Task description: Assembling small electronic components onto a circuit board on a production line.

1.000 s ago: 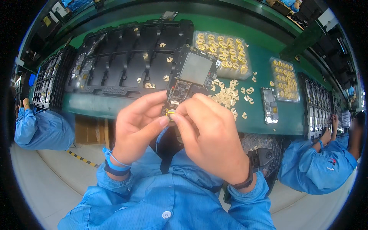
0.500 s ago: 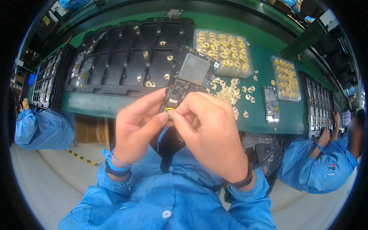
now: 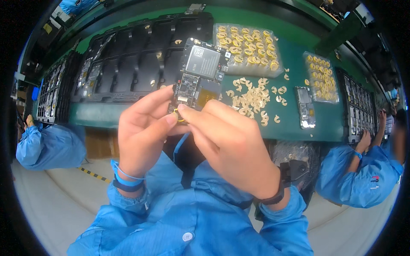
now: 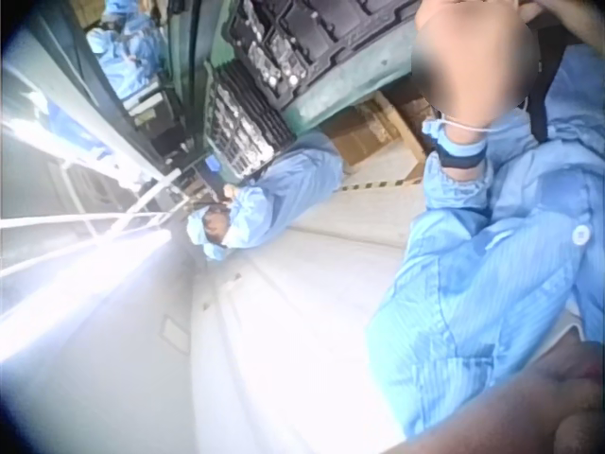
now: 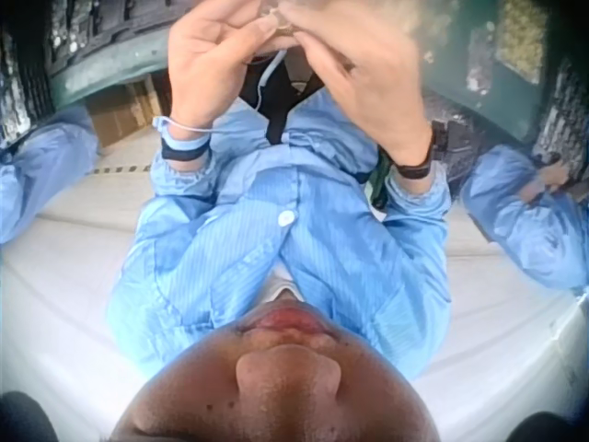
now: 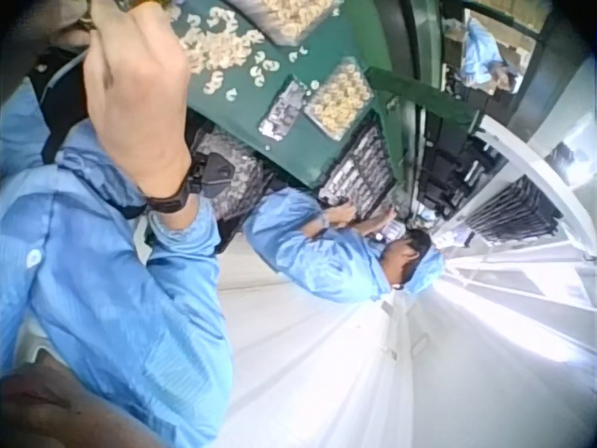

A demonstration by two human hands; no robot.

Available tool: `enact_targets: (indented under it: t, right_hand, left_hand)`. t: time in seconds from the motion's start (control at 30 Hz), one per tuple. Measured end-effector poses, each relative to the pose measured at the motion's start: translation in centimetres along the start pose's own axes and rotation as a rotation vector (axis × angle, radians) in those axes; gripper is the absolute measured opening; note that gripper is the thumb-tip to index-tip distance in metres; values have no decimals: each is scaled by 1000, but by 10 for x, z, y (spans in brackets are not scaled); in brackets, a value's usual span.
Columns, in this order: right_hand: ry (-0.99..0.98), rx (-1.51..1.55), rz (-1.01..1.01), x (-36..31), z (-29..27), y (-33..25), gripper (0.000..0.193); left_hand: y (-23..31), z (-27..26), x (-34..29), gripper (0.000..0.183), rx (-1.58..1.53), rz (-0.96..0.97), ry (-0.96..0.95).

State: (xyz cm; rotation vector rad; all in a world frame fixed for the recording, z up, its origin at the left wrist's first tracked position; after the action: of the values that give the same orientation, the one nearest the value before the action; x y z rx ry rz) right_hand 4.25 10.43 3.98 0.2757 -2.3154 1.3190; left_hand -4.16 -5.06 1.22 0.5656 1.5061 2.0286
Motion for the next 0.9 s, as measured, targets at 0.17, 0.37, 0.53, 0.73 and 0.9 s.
enact_targets:
  t: [0.17, 0.37, 0.53, 0.73, 0.9]
  right_hand:
    - [-38, -3, 26, 0, 2, -3, 37]
    - [-48, -16, 8, 0, 3, -3, 37]
    - [-46, -29, 20, 2, 5, -4, 37]
    - [-112, -34, 20, 1, 1, -5, 36]
    - [33, -5, 4, 5, -4, -5, 35]
  left_hand:
    - [0, -2, -3, 54, 28, 4, 25]
    - [-2, -4, -2, 50, 21, 10, -11]
    - [1, -6, -2, 48, 73, 17, 3]
    - [1, 0, -1, 48, 83, 20, 78]
    - [-4, 2, 2, 41, 1, 25, 100]
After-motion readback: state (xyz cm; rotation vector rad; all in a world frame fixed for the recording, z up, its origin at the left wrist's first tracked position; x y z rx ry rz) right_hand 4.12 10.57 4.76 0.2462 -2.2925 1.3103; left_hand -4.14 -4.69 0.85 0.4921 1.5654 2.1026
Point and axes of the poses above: each hand's wrist, its own x-axis towards the middle knuckle, its own z-axis out of the palm, y = z × x, the point moved 3 cm from there along x, towards the middle knuckle, and after that the axes turned 13 degrees about x, right-handed, at the moved point
